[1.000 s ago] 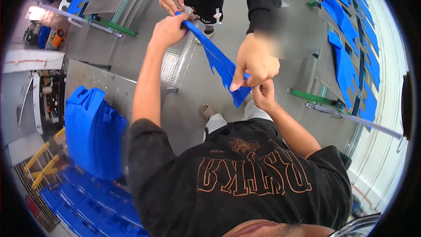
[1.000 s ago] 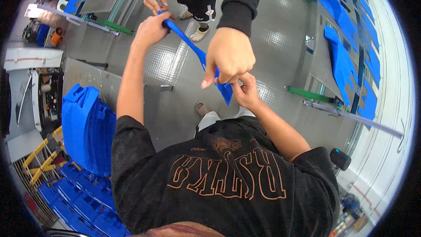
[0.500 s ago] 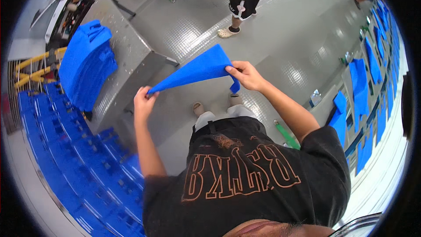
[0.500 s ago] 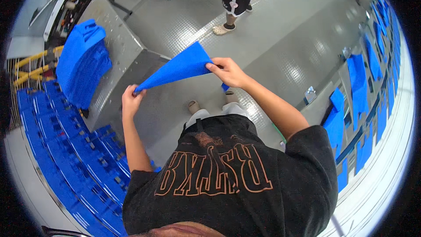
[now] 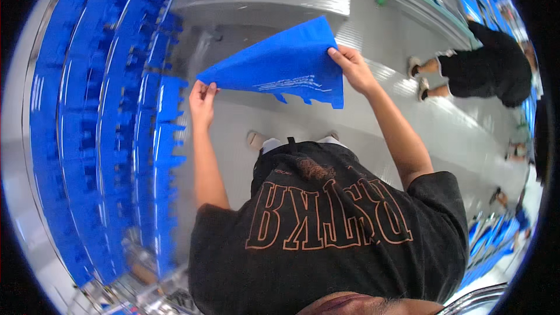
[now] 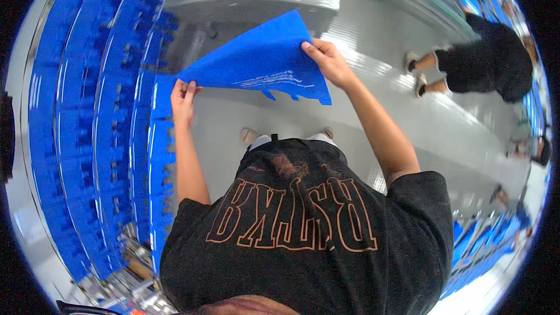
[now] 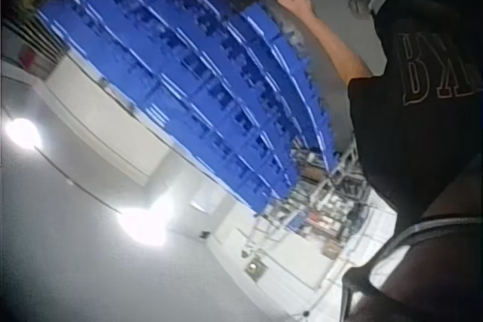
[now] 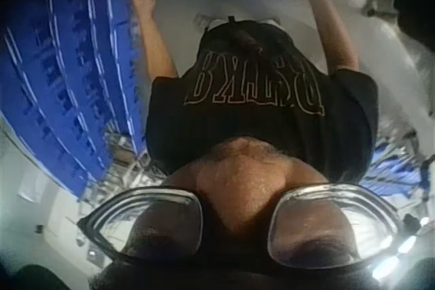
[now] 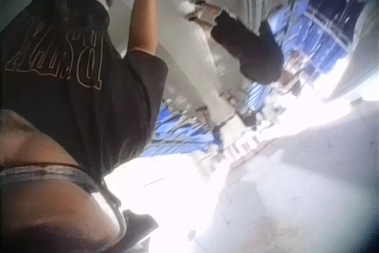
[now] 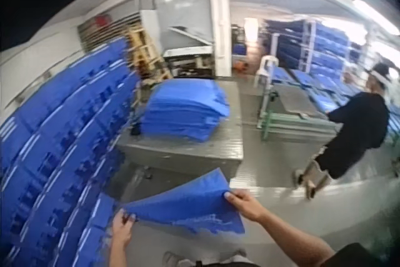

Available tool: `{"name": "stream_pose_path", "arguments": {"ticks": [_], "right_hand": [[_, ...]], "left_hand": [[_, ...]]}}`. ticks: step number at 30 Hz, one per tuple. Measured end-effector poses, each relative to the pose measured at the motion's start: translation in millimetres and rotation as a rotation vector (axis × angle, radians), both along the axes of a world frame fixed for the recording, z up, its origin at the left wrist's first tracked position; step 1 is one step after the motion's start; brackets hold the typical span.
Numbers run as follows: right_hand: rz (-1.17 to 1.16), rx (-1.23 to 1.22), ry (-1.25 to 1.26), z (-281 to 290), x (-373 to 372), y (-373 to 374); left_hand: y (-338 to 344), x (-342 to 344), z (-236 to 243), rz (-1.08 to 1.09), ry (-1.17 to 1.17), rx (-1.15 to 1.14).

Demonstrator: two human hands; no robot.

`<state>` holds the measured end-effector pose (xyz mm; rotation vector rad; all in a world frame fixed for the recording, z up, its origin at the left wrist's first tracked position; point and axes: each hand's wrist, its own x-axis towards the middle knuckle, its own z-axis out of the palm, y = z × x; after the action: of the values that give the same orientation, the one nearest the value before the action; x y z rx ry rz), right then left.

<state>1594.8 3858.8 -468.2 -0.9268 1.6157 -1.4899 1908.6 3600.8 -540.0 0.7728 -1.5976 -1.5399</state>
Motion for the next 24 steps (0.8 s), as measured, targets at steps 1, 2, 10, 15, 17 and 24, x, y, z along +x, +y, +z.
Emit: {"name": "stream_pose_path", "arguments": {"ticks": [1,2,10,15,17,24], "right_hand": [[0.032,0.030,0.016,0,10,-23],[0.059,0.052,0.031,3,21,-52],[0.252,0.068,-0.086,-36,82,-254],[0.331,0.149,0.066,-78,129,-359],[0.331,0.195,0.112,-105,126,-394],[0.371,0.235,0.189,-125,122,-573]], "left_hand": [[-13,20,-21,0.043,0.002,-0.037],[-29,41,-26,0.080,0.002,-0.082],[-106,138,-47,0.229,0.057,-0.069],[-157,198,-128,0.304,-0.130,0.023],[-175,193,-140,0.328,-0.120,0.041],[-287,188,-159,0.545,-0.224,0.093]]}}
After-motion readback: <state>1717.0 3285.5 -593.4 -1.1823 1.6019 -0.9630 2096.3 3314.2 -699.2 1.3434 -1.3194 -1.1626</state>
